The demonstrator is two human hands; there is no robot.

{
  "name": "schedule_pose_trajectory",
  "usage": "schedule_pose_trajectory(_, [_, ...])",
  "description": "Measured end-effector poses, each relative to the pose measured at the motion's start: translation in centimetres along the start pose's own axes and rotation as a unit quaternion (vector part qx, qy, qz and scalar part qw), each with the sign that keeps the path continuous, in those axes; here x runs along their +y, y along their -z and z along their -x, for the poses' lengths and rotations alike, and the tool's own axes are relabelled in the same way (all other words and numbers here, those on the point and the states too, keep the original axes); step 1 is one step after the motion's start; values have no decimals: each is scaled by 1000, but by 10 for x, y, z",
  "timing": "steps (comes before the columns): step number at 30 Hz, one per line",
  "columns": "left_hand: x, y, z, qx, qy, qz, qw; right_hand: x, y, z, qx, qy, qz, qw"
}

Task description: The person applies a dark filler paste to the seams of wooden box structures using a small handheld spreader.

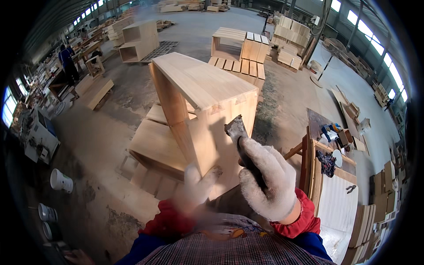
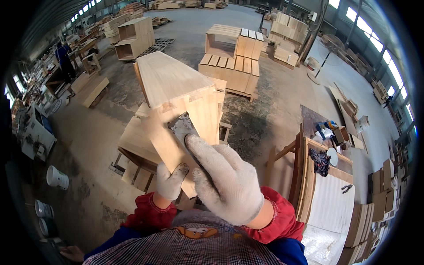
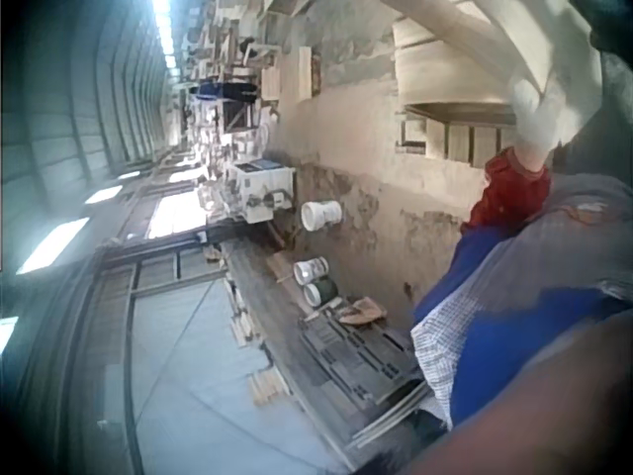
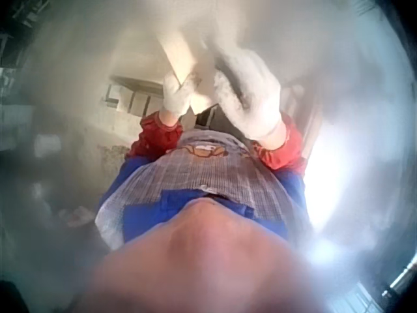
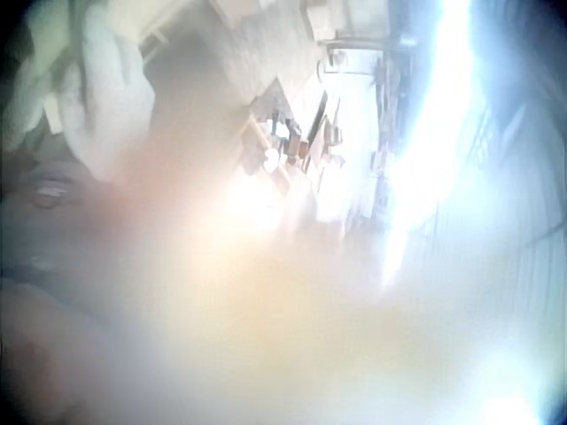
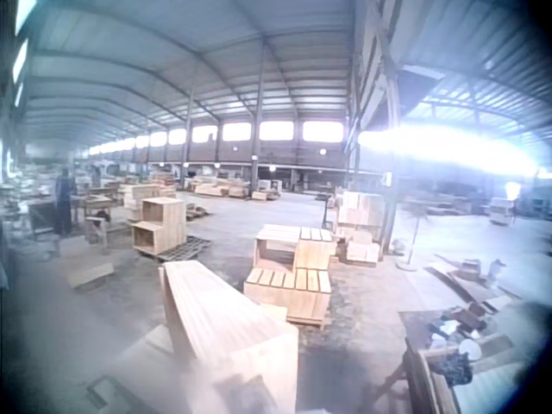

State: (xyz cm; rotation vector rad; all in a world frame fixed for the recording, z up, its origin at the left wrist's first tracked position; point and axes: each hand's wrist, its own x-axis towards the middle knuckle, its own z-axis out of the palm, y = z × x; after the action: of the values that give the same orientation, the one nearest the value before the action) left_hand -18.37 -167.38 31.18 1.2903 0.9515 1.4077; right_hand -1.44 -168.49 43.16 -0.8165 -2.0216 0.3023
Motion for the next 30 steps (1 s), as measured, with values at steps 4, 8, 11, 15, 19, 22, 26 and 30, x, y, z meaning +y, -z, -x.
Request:
schedule_pose_trajectory(4, [-10,1,0,1,-8,-4,1000,-5,-5,-5,-32,-25,2,999])
schedule_pose_trajectory(8, [-13,-7,-1,11,-41,24,999,-8,-7,-9,-28,-29,13,999])
schedule_pose_trajectory(11, [-20,-6,0,7,-38,7,999,-9,-9,-10,-21,-24,19,999])
schedule_pose_trajectory(15, [-15,-9,-1,0,-64,1,998,-9,-14,-10,0,-23,16,1000])
schedule_pose_trajectory(19, [-16,-9,0,3,-76,-14,997,-8,-17,-9,-4,-24,32,999])
schedule_pose_trajectory(22, [-17,-9,0,-6,-71,10,997,-12,-11,-8,-30,-41,41,998])
schedule_pose_trajectory(26, [-17,-6,3,-8,-49,-7,999,-15,-6,-11,-31,-46,28,998])
schedule_pose_trajectory(30, [-16,-11,-1,15,-57,21,998,-15,-7,-7,-49,-69,52,995])
